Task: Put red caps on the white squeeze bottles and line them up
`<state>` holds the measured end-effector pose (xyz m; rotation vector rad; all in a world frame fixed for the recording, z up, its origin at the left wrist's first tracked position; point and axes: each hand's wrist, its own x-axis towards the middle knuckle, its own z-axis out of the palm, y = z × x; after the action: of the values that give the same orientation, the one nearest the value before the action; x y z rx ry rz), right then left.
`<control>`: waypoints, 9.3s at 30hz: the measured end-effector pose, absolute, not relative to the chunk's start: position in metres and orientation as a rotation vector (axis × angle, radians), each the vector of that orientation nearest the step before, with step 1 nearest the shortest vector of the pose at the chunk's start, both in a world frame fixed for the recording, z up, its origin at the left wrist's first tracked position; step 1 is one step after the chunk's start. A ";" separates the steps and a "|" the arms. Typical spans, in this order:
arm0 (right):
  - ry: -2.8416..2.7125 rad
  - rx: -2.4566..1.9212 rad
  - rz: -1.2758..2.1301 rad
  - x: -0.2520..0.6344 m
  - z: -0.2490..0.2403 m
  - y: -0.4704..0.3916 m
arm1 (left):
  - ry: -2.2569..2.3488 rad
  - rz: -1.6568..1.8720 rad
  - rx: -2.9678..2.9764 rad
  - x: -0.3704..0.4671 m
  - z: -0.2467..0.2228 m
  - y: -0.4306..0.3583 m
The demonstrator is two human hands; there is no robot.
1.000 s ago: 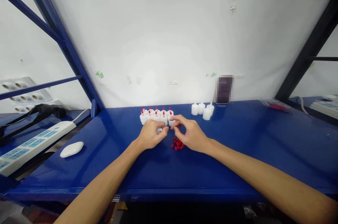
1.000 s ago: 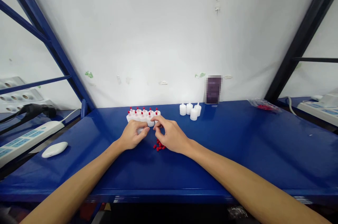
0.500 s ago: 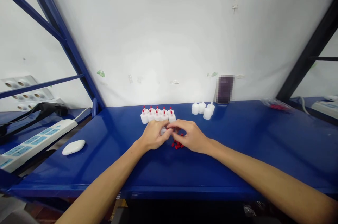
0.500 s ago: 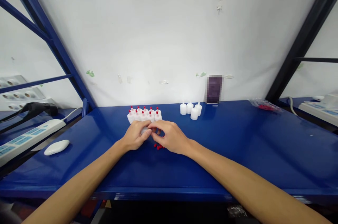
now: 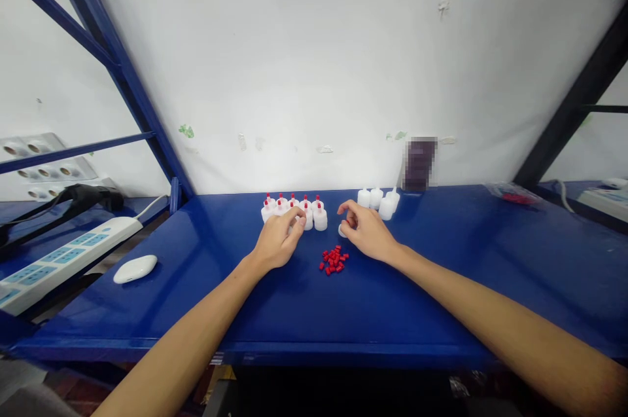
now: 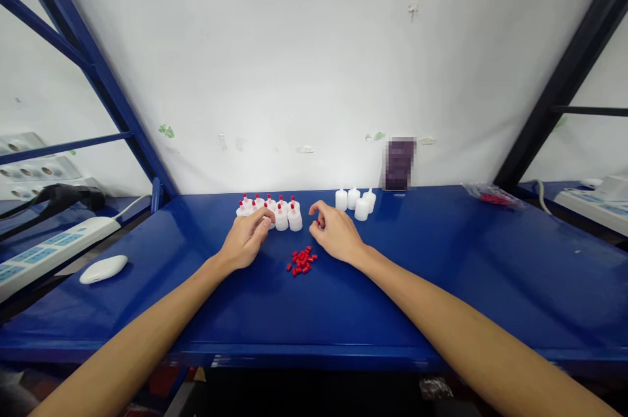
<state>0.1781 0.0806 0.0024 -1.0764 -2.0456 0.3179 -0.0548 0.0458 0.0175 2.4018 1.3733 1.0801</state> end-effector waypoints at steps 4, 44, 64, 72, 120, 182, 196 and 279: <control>-2.038 -1.151 0.377 0.181 -0.005 0.095 | 1.340 1.035 2.440 -0.054 0.018 0.047; -2.011 -0.960 0.626 0.174 0.006 0.069 | 1.158 1.003 2.447 -0.053 0.017 0.048; -2.008 -0.579 0.445 0.153 0.010 0.042 | 1.047 0.954 2.478 -0.038 0.019 0.039; -1.982 -0.692 0.515 0.160 0.009 0.048 | 1.092 1.147 2.408 -0.047 0.021 0.040; -2.045 -1.022 0.130 0.176 0.006 0.102 | 1.381 0.974 2.480 -0.042 0.013 0.049; -2.050 -0.628 0.572 0.154 0.005 0.045 | 0.932 0.964 2.492 -0.041 0.017 0.041; -2.139 -0.644 0.459 0.162 0.005 0.046 | 1.050 1.133 2.271 -0.041 0.022 0.037; -2.359 -1.436 0.023 0.234 0.020 0.097 | 1.358 1.338 2.358 -0.042 0.019 0.046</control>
<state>0.2344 0.0968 0.0199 -1.4364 -2.3592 0.0235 -0.0416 0.0457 0.0193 2.3576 1.3581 1.3380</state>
